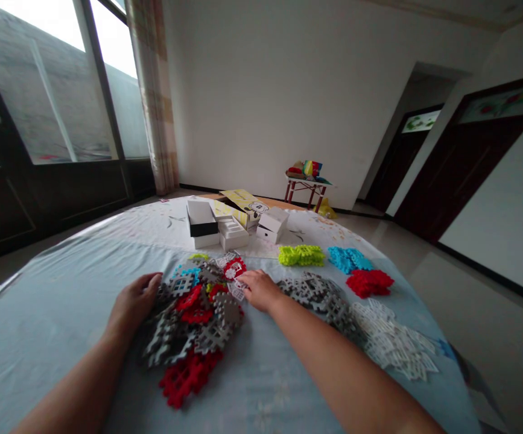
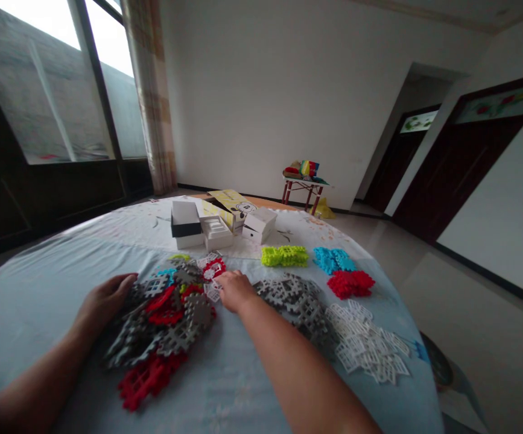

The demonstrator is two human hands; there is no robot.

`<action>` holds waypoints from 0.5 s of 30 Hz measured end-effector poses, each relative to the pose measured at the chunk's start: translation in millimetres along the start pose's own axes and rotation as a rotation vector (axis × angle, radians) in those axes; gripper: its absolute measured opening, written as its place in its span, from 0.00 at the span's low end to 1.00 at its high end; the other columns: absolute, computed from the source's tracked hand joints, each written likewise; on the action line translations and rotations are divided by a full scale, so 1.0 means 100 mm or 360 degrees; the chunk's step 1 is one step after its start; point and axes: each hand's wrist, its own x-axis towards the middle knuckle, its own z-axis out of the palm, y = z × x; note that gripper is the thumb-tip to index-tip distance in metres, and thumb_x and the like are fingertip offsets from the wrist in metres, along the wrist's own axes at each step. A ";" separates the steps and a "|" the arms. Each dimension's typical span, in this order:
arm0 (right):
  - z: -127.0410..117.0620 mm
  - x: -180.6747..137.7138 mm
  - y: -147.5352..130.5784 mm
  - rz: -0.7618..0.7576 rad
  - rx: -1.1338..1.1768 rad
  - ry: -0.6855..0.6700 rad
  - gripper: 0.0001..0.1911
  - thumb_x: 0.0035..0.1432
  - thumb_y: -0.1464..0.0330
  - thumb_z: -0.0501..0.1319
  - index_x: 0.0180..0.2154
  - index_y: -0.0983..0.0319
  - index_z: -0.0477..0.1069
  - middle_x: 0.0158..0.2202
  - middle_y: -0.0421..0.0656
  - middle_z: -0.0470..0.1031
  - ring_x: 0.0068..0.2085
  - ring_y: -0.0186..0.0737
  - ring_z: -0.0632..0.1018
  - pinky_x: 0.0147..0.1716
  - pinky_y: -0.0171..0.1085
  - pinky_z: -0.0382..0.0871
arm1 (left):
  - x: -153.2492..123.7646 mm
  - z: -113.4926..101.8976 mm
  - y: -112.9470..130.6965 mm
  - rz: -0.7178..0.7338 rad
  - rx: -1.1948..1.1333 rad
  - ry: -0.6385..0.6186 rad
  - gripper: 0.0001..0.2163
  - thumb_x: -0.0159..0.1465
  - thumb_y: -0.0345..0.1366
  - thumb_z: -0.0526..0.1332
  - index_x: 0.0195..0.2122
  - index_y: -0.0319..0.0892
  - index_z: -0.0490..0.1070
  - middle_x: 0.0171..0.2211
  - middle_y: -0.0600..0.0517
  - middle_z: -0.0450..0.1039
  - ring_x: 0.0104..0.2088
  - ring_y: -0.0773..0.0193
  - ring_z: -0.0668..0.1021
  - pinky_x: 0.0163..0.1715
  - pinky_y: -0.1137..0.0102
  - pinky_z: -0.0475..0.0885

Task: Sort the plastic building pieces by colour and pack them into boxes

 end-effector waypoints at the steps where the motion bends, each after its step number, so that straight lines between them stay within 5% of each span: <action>1: 0.00 -0.01 0.00 0.0004 -0.0006 -0.0005 0.15 0.52 0.74 0.57 0.43 0.58 0.72 0.44 0.43 0.73 0.46 0.40 0.71 0.46 0.38 0.61 | 0.01 0.01 0.00 -0.0001 0.0016 -0.0005 0.23 0.58 0.48 0.49 0.45 0.40 0.72 0.41 0.45 0.76 0.42 0.56 0.76 0.39 0.69 0.68; 15: -0.15 -0.32 -0.13 -0.0131 0.0011 0.0155 0.09 0.59 0.70 0.54 0.40 0.61 0.71 0.38 0.43 0.76 0.41 0.38 0.74 0.42 0.36 0.62 | -0.01 -0.02 0.04 -0.0009 0.0059 -0.0057 0.22 0.59 0.48 0.49 0.45 0.38 0.71 0.43 0.43 0.75 0.44 0.55 0.75 0.40 0.69 0.67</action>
